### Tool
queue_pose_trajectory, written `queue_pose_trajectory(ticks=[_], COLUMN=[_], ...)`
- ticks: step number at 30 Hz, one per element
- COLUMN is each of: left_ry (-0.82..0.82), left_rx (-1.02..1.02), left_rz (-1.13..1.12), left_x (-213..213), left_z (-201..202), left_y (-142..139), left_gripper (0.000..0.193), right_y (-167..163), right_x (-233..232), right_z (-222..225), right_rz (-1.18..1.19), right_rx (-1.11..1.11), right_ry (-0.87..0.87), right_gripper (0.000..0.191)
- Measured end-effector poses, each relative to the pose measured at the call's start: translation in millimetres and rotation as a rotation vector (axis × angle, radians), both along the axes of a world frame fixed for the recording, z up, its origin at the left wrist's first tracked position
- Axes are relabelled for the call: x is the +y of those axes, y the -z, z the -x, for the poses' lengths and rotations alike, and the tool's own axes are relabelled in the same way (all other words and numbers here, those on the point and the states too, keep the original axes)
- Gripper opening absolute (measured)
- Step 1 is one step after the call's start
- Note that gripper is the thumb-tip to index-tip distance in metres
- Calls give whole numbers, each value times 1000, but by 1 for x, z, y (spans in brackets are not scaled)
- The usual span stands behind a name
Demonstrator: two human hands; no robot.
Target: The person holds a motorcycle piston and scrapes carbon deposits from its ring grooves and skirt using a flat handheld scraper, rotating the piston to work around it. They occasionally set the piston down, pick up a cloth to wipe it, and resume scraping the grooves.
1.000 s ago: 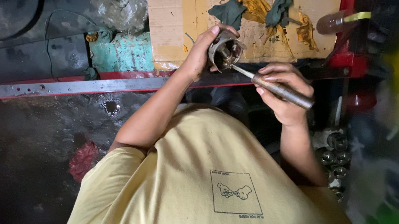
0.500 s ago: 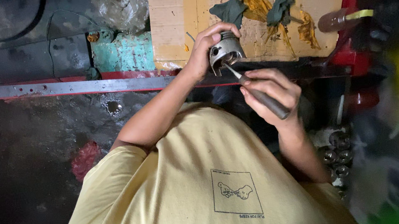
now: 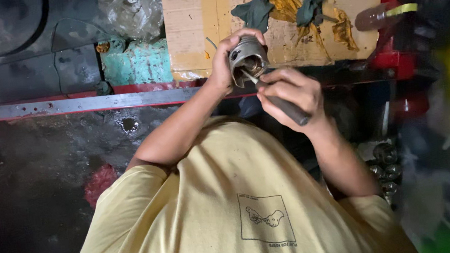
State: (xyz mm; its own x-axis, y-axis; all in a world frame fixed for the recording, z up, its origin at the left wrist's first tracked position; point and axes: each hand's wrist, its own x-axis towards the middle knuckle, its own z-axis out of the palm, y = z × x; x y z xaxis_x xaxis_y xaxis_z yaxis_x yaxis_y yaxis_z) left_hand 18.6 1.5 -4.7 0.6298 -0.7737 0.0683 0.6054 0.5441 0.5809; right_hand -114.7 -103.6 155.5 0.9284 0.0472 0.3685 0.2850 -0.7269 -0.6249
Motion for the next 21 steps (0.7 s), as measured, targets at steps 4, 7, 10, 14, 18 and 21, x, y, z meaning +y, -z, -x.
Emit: queue_pose_trajectory(ticks=[4,7,10,14,18,21], left_ry=[6,-23,-62,-80,-88,-79], left_rx=[165,209,128,10,-152,-202], left_rz=[125,167,123,76,-39,-52], left_x=[6,5,5,8,12,11], left_z=[12,17,14,11,9,8], left_y=[0,-1,-3,-8,-13,-17], left_gripper=[52,52,53,56,57,56], right_y=[-4,-5,-7,-10,-11,-11], right_x=[-3,-4,-4,0,9,8], right_z=[0,2,3,3,9,11], right_rz=[-116,-45,-70,-65,77,-78], right_rx=[66,50,83,31,7,60], right_ry=[-66,-45,-57,-31,-64,-25], right_gripper=[16,16,16,16,16,16])
